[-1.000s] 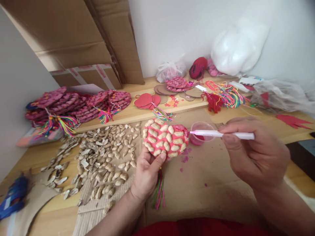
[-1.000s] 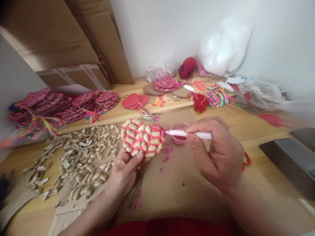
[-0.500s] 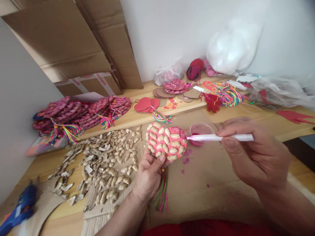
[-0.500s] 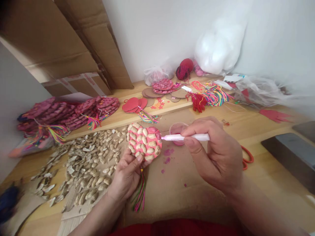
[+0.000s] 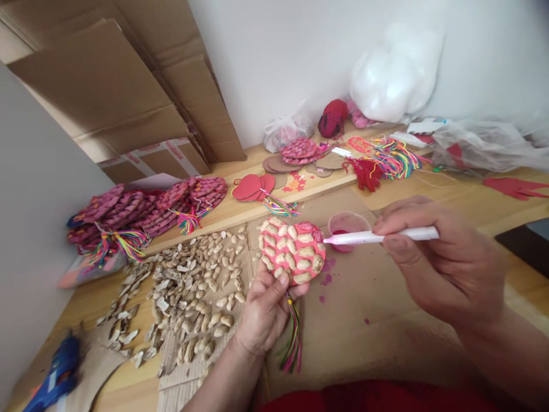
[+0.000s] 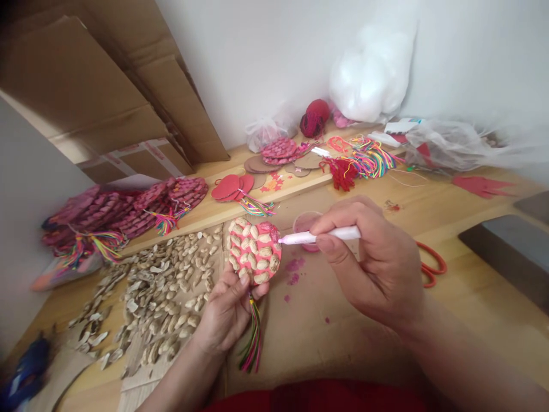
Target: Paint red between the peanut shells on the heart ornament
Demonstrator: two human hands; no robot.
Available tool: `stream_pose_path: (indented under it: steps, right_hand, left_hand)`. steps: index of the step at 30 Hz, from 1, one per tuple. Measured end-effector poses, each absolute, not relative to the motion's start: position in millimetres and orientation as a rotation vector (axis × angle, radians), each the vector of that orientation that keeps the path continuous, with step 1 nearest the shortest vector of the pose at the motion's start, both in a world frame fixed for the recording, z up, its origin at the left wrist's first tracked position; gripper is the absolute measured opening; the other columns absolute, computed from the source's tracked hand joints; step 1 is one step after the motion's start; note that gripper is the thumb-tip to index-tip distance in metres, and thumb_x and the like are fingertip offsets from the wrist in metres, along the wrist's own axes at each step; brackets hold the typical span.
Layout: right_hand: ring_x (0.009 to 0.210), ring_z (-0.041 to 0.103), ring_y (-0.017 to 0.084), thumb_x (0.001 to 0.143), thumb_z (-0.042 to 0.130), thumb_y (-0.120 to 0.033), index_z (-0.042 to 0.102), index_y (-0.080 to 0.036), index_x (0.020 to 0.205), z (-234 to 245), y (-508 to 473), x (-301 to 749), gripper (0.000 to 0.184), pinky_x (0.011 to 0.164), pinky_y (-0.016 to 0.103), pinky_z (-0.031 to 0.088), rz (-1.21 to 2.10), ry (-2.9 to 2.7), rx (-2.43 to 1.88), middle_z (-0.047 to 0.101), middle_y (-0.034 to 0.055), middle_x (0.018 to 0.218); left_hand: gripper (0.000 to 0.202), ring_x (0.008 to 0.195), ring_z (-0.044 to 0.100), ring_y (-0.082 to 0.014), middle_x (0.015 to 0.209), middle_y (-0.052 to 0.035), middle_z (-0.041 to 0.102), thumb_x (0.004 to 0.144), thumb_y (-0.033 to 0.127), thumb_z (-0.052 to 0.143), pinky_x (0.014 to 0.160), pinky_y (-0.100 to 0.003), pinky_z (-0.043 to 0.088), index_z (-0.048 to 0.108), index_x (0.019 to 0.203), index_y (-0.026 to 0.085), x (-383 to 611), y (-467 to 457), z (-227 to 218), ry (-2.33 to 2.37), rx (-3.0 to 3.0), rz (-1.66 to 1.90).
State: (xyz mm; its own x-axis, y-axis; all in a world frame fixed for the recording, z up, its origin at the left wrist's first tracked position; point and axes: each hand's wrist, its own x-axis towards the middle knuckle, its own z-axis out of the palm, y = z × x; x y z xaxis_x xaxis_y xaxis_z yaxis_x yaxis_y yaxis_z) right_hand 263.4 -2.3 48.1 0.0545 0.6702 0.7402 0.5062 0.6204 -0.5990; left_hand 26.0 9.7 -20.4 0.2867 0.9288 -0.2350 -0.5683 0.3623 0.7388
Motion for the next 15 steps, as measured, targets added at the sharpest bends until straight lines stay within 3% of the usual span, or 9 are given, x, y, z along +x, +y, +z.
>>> stream_pose_path:
  steps: [3,9,15]
  right_hand:
    - [0.083,0.065,0.017,0.085,0.065,-0.010,0.066,-0.024,0.101,48.1,-1.6,263.5,0.021,0.076,0.035,0.050,0.171,-1.602,-1.004,0.066,0.0002,0.088]
    - [0.085,0.065,0.016,0.085,0.063,-0.010,0.065,-0.023,0.101,49.7,-1.8,261.8,0.020,0.079,0.035,0.050,0.160,-1.634,-0.983,0.066,0.0001,0.088]
    - [0.082,0.064,0.016,0.086,0.064,-0.011,0.067,-0.023,0.100,47.0,-1.4,263.5,0.018,0.075,0.034,0.049,0.117,-1.567,-1.030,0.066,0.0007,0.088]
  left_hand:
    - [0.022,0.091,0.069,-0.0141,0.094,0.0012,0.067,0.085,0.020,0.079,0.079,-0.027,0.063,0.065,0.102,0.023,26.0,9.6,-20.5,0.715,0.589,1.076]
    - [0.054,0.090,0.069,-0.0138,0.109,0.0007,0.068,0.080,0.015,0.082,0.075,-0.024,0.062,0.058,0.126,0.031,28.4,9.9,-19.3,0.746,0.623,1.091]
    - [0.064,0.091,0.068,-0.0143,0.114,-0.0020,0.067,0.080,0.015,0.082,0.072,-0.022,0.062,0.052,0.135,0.032,28.8,9.8,-20.4,0.767,0.681,1.091]
